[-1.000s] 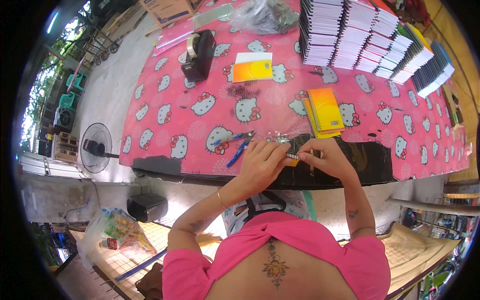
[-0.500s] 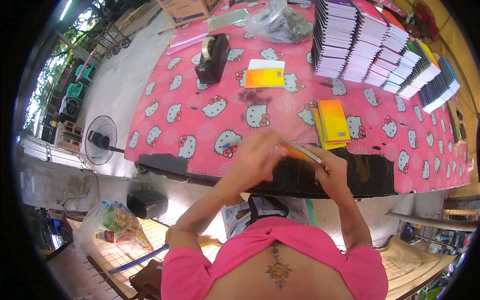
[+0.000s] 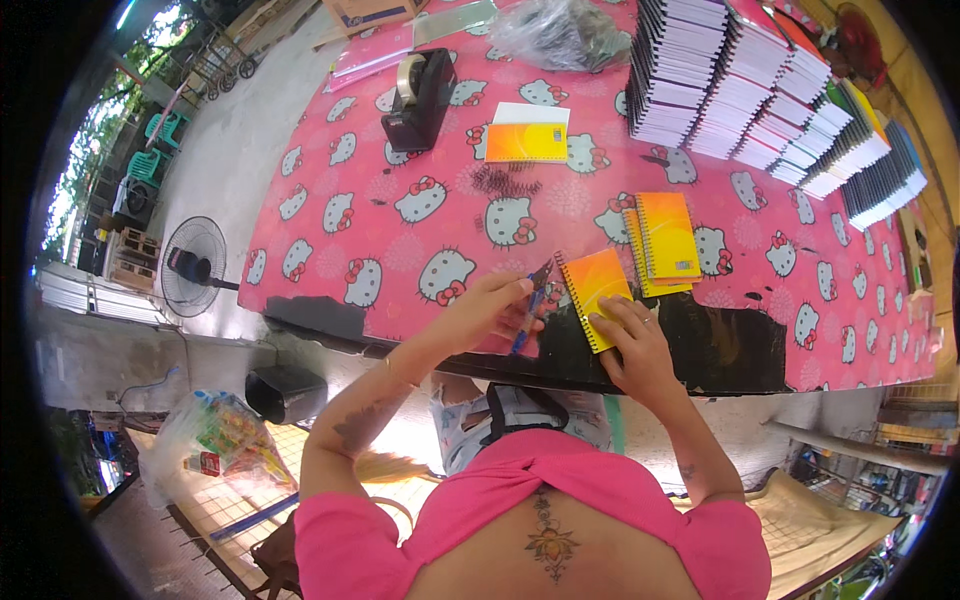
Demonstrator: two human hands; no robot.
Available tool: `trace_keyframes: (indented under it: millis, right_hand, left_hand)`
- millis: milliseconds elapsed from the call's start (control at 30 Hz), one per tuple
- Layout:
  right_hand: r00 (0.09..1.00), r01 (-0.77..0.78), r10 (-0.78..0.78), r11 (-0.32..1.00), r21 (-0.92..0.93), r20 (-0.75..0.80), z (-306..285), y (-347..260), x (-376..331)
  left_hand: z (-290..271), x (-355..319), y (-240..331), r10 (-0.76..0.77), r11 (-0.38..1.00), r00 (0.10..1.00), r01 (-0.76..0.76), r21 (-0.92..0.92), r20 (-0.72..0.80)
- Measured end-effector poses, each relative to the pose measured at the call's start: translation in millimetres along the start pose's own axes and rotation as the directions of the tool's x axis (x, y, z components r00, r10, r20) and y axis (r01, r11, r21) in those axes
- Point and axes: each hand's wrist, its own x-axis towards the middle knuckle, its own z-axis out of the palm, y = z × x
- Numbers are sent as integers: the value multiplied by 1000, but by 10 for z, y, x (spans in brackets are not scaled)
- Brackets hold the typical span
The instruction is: The person organizes and stacks small yellow and orange notebooks on a table, uses a tape dispenser, and places the items into stacks alongside other colored notebooks.
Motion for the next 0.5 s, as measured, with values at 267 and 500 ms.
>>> trace_keyframes:
  millis: [267, 500]
  right_hand:
    - [1000, -19, 19, 999, 26, -4, -15, -3, 17]
    - [1000, -15, 15, 999, 34, 3, -20, 2, 31]
  left_hand:
    - [-33, 264, 96, -155, 987, 977, 149, 52, 148]
    - [22, 318, 107, -176, 966, 982, 158, 206, 72]
